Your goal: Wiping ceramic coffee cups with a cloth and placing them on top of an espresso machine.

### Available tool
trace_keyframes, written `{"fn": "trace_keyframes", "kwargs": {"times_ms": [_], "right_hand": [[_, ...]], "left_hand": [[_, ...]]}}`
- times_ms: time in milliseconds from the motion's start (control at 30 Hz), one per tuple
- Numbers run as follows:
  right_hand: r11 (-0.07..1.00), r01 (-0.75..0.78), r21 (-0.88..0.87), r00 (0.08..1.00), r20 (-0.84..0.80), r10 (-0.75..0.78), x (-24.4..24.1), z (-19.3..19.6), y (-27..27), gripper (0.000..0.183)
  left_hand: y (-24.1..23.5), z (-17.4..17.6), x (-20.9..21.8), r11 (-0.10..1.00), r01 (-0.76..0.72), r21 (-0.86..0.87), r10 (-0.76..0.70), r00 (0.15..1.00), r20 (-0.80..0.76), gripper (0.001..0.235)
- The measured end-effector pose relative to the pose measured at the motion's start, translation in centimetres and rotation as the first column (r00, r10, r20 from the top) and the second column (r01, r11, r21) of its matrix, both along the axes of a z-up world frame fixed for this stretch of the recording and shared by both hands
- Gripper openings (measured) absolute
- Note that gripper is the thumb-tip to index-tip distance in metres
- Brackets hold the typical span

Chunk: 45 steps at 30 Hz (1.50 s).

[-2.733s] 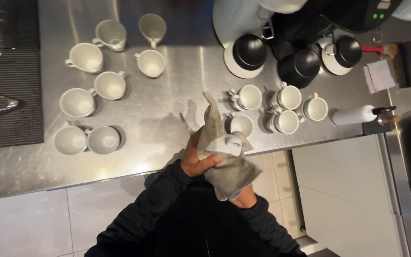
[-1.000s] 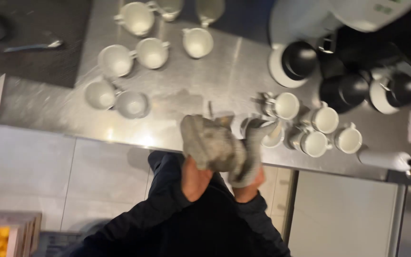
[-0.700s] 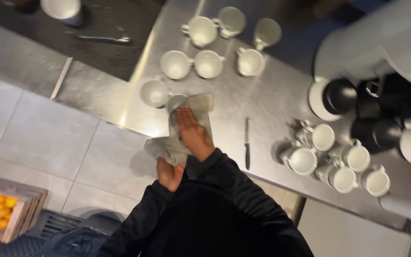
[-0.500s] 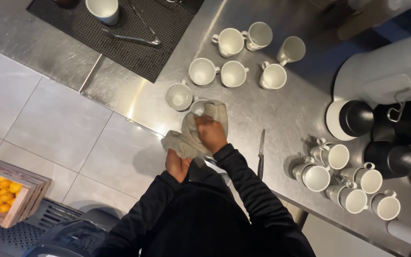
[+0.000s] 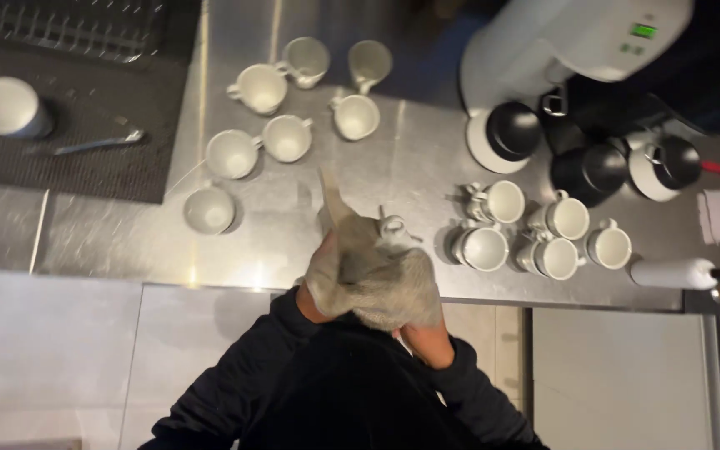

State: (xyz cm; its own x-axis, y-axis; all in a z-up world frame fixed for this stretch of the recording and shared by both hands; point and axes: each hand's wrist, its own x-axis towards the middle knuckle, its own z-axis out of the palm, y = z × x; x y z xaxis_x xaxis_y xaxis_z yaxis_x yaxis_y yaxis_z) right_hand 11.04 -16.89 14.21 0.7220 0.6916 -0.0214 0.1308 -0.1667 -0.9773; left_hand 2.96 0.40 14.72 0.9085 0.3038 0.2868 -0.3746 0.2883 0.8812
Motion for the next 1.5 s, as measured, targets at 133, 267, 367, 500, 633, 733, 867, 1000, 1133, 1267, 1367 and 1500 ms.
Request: {"fn": "trace_keyframes", "kwargs": {"times_ms": [133, 267, 367, 500, 633, 733, 867, 1000, 1133, 1267, 1367, 1500], "right_hand": [[0.998, -0.007, 0.062, 0.884, 0.467, -0.023, -0.3, -1.0, -3.7, 0.028], [0.978, -0.202, -0.051, 0.527, 0.836, 0.152, 3.8, -6.2, -8.8, 0.025], [0.914, -0.35, -0.205, 0.329, 0.887, 0.325, 5.9, -5.3, -9.9, 0.024], [0.977, -0.08, 0.199, 0.708, 0.701, -0.085, 2.4, -2.6, -8.0, 0.025], [0.967, 0.227, 0.116, 0.966, -0.155, -0.208, 1.6, -0.1, -7.5, 0.022], [0.86, -0.148, -0.489, 0.974, 0.078, 0.212, 3.7, 3.1, -6.3, 0.032], [0.678, -0.365, -0.639, 0.751, 0.228, 0.619, 7.4, 3.6, -6.5, 0.042], [0.74, -0.66, -0.134, 0.483, 0.678, 0.554, 9.7, 4.5, -7.0, 0.053], [0.776, -0.625, -0.085, 0.526, 0.688, 0.499, 7.8, 7.3, -5.4, 0.049], [0.846, -0.53, -0.049, 0.595, 0.69, 0.412, 7.4, 3.5, -7.2, 0.044], [0.888, -0.459, -0.027, 0.632, 0.692, 0.348, 7.0, -0.4, -8.9, 0.04], [0.916, -0.4, 0.009, 0.644, 0.714, 0.274, 8.1, -5.0, -10.3, 0.035]], "left_hand": [[-1.4, 1.5, 2.2, 0.825, -0.047, 0.563, 0.104, 0.992, -0.07, 0.077], [-4.9, -3.1, 3.6, 0.907, 0.141, -0.396, -0.323, 0.838, -0.441, 0.044], [-8.3, -4.7, 3.3, 0.829, -0.001, -0.559, -0.326, 0.812, -0.484, 0.046], [-9.1, -2.2, 4.6, 0.985, -0.058, -0.163, -0.03, 0.871, -0.491, 0.052], [-7.6, -0.9, 4.6, 0.936, -0.031, 0.35, 0.176, 0.903, -0.392, 0.062], [-5.7, -1.0, 5.1, 0.798, -0.068, 0.599, 0.096, 0.995, -0.015, 0.071], [-6.0, -3.3, 4.9, 0.658, 0.345, 0.669, -0.293, 0.936, -0.195, 0.049], [-7.9, -3.1, 5.5, 0.88, 0.249, 0.404, -0.209, 0.968, -0.141, 0.056], [-8.2, -1.2, 4.8, 0.827, 0.077, 0.557, -0.05, 0.997, -0.065, 0.039], [-8.4, -1.1, 4.9, 0.829, 0.06, 0.557, -0.003, 0.995, -0.104, 0.036], [-8.5, -0.9, 4.9, 0.829, 0.034, 0.558, 0.048, 0.99, -0.132, 0.033], [-7.1, 4.8, 7.8, 0.643, -0.14, 0.753, 0.022, 0.986, 0.164, 0.023]]}}
